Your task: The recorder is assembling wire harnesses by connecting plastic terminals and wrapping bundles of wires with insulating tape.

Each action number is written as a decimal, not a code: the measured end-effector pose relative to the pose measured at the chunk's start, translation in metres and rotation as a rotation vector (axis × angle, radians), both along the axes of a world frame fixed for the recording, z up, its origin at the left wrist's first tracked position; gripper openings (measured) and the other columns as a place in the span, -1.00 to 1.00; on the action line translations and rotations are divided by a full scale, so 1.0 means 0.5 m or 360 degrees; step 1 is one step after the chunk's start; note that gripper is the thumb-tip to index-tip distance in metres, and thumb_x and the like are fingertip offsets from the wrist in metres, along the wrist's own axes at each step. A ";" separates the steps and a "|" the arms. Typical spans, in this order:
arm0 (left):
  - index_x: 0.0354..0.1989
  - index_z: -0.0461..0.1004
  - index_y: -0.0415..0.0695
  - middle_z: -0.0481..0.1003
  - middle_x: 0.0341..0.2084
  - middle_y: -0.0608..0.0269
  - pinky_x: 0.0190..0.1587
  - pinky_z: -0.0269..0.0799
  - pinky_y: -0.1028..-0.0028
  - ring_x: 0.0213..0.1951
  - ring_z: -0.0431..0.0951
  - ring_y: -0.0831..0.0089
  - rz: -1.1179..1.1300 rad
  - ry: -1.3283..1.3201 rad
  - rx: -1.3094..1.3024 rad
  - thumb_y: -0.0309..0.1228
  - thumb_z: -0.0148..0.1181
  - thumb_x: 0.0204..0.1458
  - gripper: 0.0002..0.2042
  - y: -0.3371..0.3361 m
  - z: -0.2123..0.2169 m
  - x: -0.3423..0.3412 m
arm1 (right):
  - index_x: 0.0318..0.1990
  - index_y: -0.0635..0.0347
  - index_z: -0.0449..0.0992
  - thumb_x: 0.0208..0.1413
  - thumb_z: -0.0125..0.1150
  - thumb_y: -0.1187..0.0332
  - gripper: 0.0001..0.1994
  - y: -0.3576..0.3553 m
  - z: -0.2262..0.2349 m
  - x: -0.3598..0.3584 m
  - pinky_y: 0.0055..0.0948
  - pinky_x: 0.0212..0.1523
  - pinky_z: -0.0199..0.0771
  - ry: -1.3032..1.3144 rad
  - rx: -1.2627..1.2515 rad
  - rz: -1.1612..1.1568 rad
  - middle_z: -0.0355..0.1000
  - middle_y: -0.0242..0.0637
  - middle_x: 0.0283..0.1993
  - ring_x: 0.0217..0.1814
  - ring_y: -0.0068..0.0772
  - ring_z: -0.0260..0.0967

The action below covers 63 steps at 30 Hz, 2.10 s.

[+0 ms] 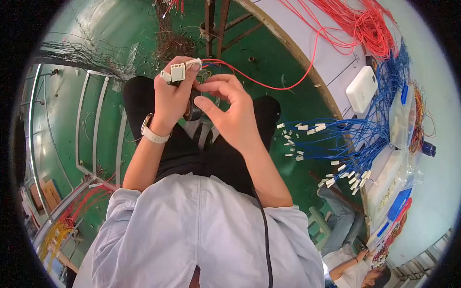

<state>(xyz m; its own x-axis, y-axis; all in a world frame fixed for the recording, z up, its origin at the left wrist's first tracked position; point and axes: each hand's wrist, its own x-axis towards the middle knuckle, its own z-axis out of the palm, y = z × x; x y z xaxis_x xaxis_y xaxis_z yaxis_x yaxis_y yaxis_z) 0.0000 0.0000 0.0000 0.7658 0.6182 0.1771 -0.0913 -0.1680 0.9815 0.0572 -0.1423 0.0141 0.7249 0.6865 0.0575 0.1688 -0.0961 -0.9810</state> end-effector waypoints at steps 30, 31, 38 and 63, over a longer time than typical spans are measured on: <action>-0.34 0.54 -0.27 0.43 -0.66 0.45 -0.54 0.21 0.67 -0.55 0.36 0.77 -0.0045 0.0148 -0.0327 -0.42 0.17 0.12 -0.86 -0.046 -0.020 -0.026 | -0.24 0.31 0.32 0.19 0.04 0.54 -0.94 0.040 -0.066 -0.017 -0.60 -0.55 0.43 -0.0456 0.0188 -0.0728 0.32 -0.26 -0.22 -0.50 -0.53 0.45; -0.33 0.52 -0.29 0.46 -0.65 0.40 -0.52 0.29 0.67 -0.54 0.44 0.74 -0.0061 0.0066 -0.0358 -0.47 0.17 0.11 -0.88 -0.055 -0.006 -0.026 | -0.26 0.28 0.34 0.16 0.10 0.52 -0.93 0.045 -0.060 -0.016 -0.56 -0.57 0.45 -0.0477 0.0222 -0.0781 0.33 -0.23 -0.23 -0.51 -0.50 0.45; -0.32 0.50 -0.32 0.49 -0.63 0.34 -0.54 0.37 0.64 -0.58 0.49 0.66 -0.0132 -0.0052 -0.0135 -0.52 0.17 0.10 -0.90 -0.071 -0.003 -0.034 | -0.28 0.29 0.36 0.10 0.13 0.57 -0.92 0.042 -0.031 -0.007 -0.55 -0.56 0.52 -0.0859 0.0181 -0.0748 0.39 -0.18 -0.22 -0.42 -0.40 0.42; -0.28 0.51 -0.22 0.52 -0.55 0.25 -0.45 0.43 0.53 -0.50 0.56 0.48 -0.0459 -0.0030 0.0372 -0.55 0.31 -0.08 -0.82 -0.029 0.028 -0.041 | -0.25 0.32 0.42 0.16 0.15 0.47 -0.90 0.012 0.007 -0.019 -0.69 -0.49 0.41 -0.0160 0.0403 -0.0621 0.43 -0.19 -0.15 -0.42 -0.66 0.39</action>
